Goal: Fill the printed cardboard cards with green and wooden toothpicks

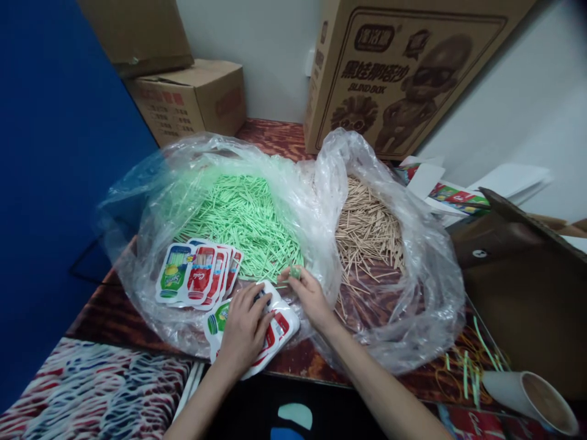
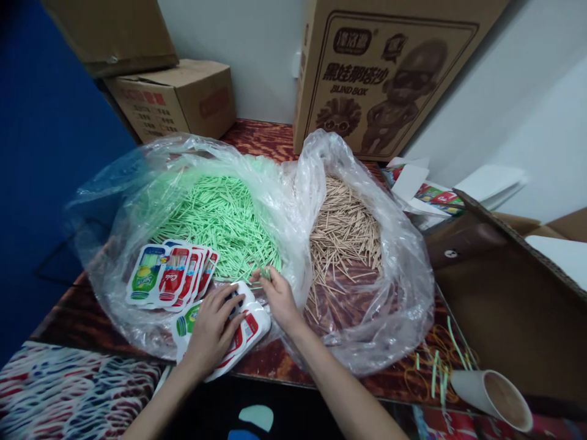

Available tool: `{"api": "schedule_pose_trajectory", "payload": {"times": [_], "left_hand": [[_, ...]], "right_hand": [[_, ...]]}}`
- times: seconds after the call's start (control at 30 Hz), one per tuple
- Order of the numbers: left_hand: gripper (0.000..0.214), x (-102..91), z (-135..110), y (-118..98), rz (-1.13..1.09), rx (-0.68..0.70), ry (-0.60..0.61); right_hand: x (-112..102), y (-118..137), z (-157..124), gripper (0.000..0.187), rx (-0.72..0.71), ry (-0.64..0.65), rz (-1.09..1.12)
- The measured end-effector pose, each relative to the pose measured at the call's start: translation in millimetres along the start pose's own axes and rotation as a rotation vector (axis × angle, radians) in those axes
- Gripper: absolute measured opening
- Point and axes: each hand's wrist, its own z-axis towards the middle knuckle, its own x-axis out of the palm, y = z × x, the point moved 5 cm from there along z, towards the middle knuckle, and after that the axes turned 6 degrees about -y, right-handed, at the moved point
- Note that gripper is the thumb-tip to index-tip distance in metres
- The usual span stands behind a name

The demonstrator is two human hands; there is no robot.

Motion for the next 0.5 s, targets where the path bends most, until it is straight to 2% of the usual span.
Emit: {"api": "schedule_pose_trajectory", "payload": {"times": [0.17,0.27,0.33,0.4,0.5], "left_hand": [[0.031,-9.9,8.9,-5.6,0.002,-0.004,0.028],[0.046,-25.3,20.0,-18.5,-0.027,-0.051,-0.076],[0.059,-28.5,27.5,-31.8,-0.056,-0.025,-0.108],[0.065,-21.8,33.1,-45.2,-0.067,0.063,-0.042],[0.061,-8.0,35.7,-54.6,-0.100,0.157,0.109]], "right_hand": [[1.3,-6.6,-13.7,0.018,-0.077,-0.052,-0.121],[3.1,-7.2,-18.0,0.021,-0.118,-0.032,-0.156],[4.9,-9.1,-20.9,0.024,-0.193,0.005,-0.214],[4.9,-13.2,-23.6,0.030,-0.271,0.020,-0.263],[2.9,-18.2,-27.2,0.046,-0.359,0.009,-0.348]]}}
